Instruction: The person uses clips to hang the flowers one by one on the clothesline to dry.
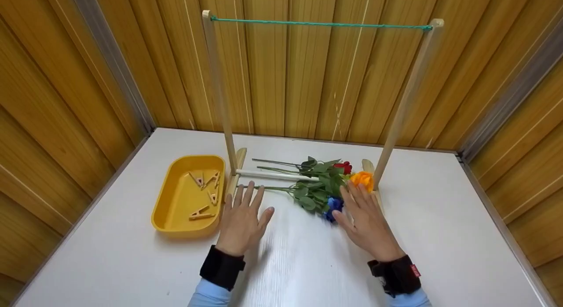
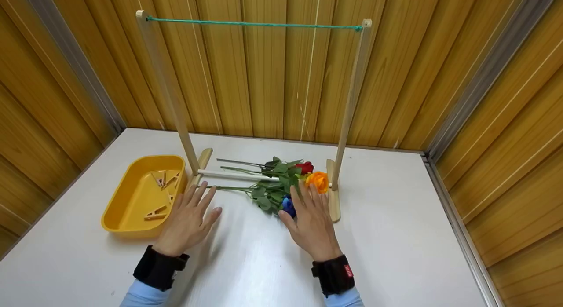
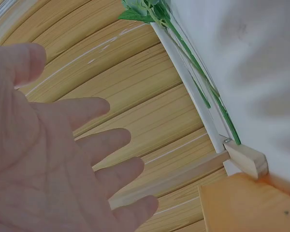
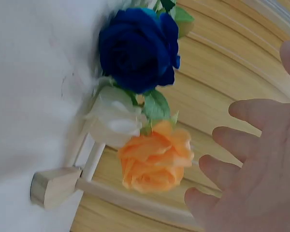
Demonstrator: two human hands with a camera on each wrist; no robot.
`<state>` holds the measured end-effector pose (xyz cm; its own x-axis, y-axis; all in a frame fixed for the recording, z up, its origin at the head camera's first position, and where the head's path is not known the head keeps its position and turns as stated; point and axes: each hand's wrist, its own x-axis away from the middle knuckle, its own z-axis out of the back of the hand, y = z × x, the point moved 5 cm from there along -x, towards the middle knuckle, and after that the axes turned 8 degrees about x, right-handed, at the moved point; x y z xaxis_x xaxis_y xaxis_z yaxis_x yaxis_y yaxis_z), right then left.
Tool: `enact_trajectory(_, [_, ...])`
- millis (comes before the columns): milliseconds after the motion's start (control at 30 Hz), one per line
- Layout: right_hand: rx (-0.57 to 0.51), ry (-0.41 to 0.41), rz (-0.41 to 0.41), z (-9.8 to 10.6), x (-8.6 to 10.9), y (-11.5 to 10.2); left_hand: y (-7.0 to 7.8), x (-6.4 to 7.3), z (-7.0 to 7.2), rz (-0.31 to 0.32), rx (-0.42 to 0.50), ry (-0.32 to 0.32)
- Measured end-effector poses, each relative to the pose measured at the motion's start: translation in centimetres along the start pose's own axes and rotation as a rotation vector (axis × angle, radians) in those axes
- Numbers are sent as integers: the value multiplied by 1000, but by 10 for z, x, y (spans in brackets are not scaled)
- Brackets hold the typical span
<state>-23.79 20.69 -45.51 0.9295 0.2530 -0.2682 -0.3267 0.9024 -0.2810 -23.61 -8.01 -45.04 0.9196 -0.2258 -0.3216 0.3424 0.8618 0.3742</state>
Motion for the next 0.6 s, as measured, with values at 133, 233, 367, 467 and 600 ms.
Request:
enact_trajectory(133, [-23,5,39,-4,-8,-8,-3,-1,5,1,24,-10])
enact_trajectory(233, [-45,26,79,-6,-14,-13,-5,-1,10,0,36,-9])
enact_trajectory(367, [-70,45,141,-6,-23,-22,-9,-2,15,11,27,-18])
enact_trajectory(467, [-86,39,174,-5,-29,-29,-13,-4,18,13,40,-37])
enact_trajectory(600, [-117,5,195,-5,-37,-36,-17,-7,24,4,58,-58])
